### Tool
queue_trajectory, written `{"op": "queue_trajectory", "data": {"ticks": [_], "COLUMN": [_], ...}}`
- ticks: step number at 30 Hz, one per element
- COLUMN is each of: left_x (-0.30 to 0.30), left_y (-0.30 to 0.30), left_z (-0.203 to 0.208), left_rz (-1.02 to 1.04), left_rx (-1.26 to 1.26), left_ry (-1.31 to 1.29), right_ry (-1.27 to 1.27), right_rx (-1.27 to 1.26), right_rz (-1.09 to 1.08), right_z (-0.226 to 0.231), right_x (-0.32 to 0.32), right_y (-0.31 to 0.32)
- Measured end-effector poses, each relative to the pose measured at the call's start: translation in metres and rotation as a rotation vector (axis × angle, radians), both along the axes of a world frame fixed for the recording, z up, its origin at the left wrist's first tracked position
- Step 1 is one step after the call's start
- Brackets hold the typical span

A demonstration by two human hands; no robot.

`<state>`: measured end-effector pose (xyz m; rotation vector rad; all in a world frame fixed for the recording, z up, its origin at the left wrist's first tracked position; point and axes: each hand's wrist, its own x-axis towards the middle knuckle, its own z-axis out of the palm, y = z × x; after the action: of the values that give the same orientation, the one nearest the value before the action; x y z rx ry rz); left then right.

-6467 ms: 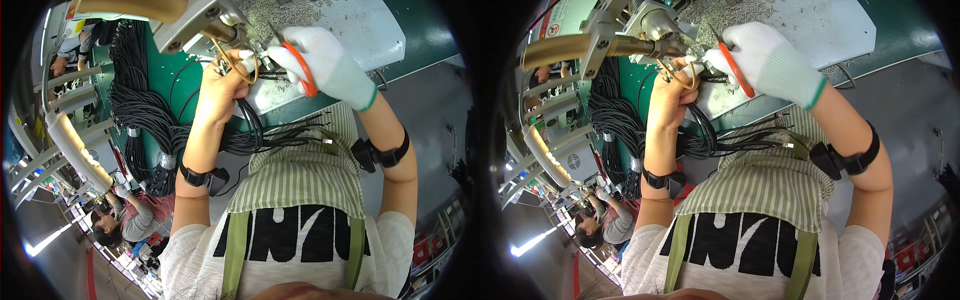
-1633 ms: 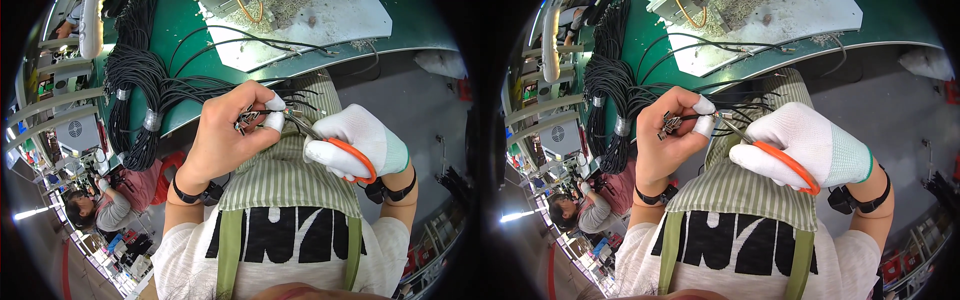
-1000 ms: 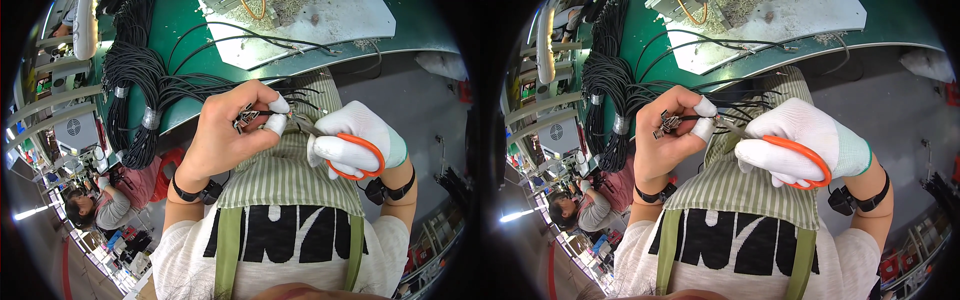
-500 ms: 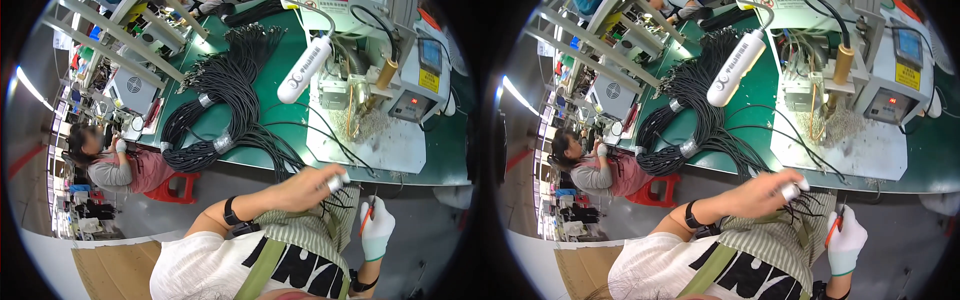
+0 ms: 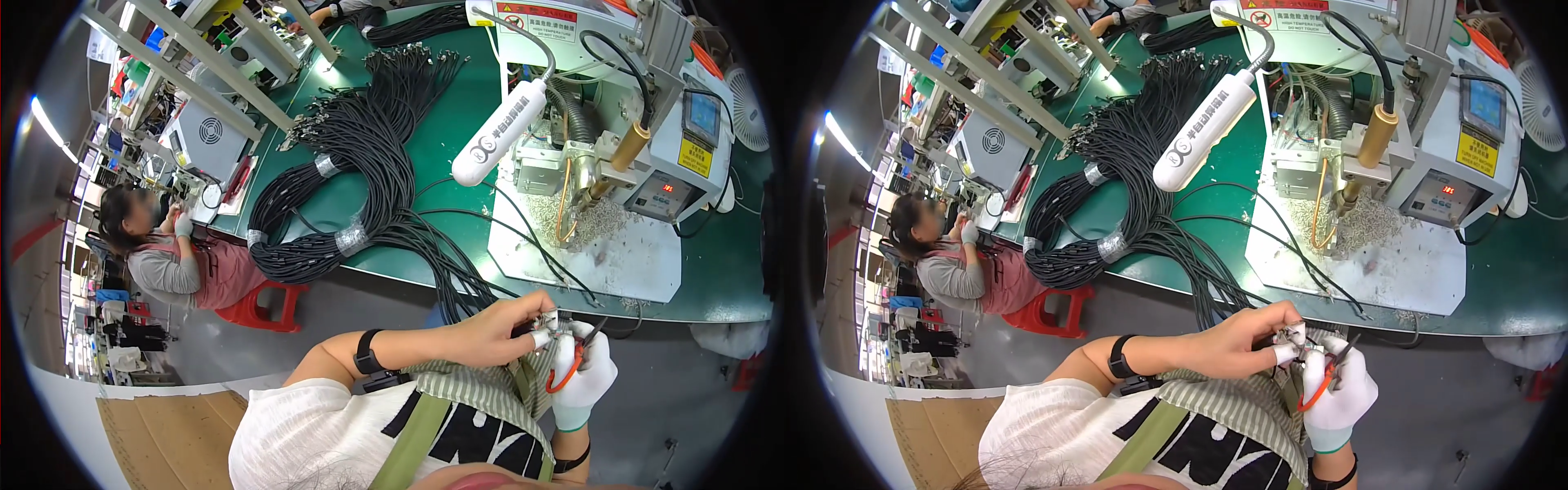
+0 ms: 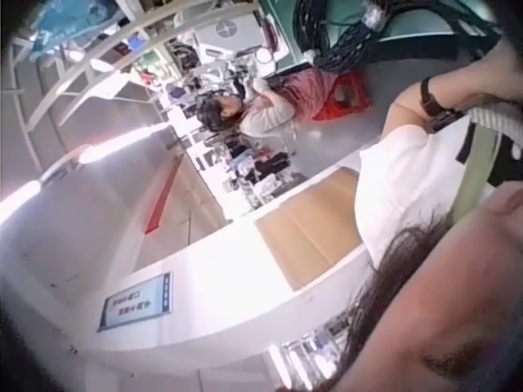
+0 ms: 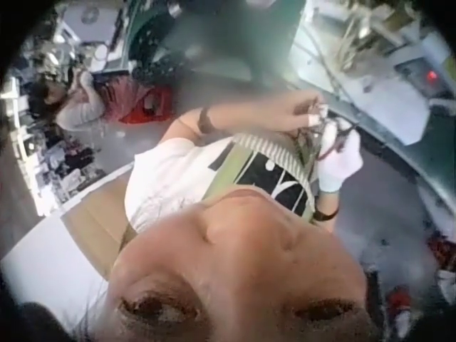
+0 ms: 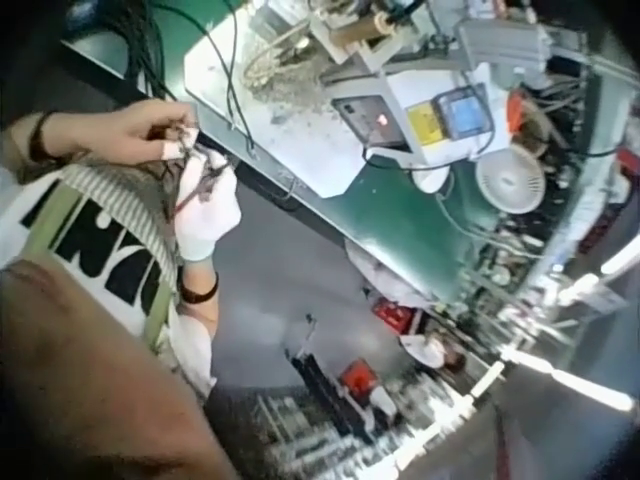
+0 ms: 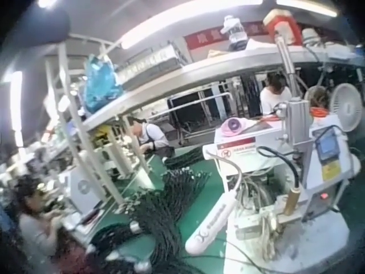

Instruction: The person processes a bundle of cables by picking up a cable, trimming the wire ends with shears, and inserting the cable into a soldering machine. After the machine cycles, the person removes the cable and places it onto a growing pile on the workbench.

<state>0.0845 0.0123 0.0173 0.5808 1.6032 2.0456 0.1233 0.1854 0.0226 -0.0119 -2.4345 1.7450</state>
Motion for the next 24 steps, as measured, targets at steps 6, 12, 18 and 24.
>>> {"op": "queue_trajectory", "data": {"ticks": [6, 12, 18, 24], "left_x": [-0.004, -0.011, -0.027, -0.028], "left_y": [0.001, 0.007, 0.002, 0.010], "left_z": [-0.001, 0.000, 0.004, 0.003], "left_rz": [-0.008, -0.039, -0.304, -0.199], "left_rx": [-0.238, -0.125, -0.303, -0.387], "left_ry": [0.285, 0.090, -0.108, 0.256], "right_ry": [-0.259, -0.067, 0.502, 0.016], "right_rx": [-0.441, -0.203, 0.377, 0.038], "right_rz": [0.056, 0.084, 0.235, 0.286], "right_z": [0.010, -0.013, -0.004, 0.005], "right_x": [-0.005, -0.003, -0.022, -0.029], "right_y": [0.002, 0.015, 0.030, 0.035]}}
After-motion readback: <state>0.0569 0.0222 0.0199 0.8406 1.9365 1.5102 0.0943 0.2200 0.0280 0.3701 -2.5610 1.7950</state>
